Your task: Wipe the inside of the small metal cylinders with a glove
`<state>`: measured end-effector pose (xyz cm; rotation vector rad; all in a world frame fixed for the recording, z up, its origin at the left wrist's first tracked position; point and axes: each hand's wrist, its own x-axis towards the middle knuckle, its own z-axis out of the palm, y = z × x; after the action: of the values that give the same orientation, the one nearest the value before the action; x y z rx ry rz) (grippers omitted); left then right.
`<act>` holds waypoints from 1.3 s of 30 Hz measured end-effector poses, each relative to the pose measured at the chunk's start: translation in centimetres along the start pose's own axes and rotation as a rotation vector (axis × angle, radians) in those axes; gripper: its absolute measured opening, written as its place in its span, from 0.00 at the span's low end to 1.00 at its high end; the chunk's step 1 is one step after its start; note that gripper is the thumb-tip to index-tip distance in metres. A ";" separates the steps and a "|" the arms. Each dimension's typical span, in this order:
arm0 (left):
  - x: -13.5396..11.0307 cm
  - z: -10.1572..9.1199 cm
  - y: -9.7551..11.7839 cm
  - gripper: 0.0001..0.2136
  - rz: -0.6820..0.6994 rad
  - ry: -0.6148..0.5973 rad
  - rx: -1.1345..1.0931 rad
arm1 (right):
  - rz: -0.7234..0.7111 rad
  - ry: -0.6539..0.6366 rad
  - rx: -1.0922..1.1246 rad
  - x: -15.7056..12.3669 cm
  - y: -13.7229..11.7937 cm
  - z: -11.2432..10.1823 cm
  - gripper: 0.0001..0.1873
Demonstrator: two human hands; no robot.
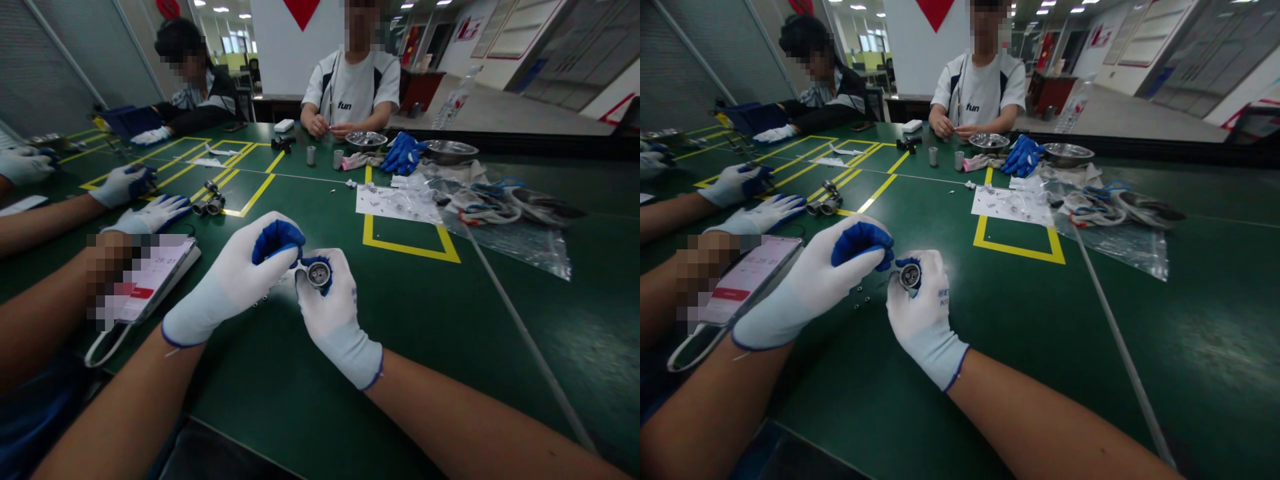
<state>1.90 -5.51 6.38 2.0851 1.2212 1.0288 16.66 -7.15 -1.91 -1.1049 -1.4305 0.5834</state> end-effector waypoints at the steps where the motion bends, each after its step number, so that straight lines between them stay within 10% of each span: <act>1: 0.0 0.1 -0.1 0.09 0.006 0.008 -0.028 | 0.001 -0.003 0.010 0.0 -0.1 0.0 0.07; 13: 0.3 -0.8 -1.0 0.13 -0.086 -0.143 -0.153 | 0.030 0.000 0.049 0.1 -0.1 0.0 0.06; 25: 0.1 -0.1 -0.6 0.04 0.249 -0.146 0.020 | -0.004 -0.008 0.008 0.0 0.0 0.0 0.07; 39: -0.1 -0.4 -0.5 0.05 0.178 -0.266 0.180 | -0.081 -0.130 -0.109 -0.2 -0.3 -0.2 0.10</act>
<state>1.34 -5.32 6.20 2.4148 1.0420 0.7049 16.77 -7.48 -1.73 -1.1048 -1.6281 0.5322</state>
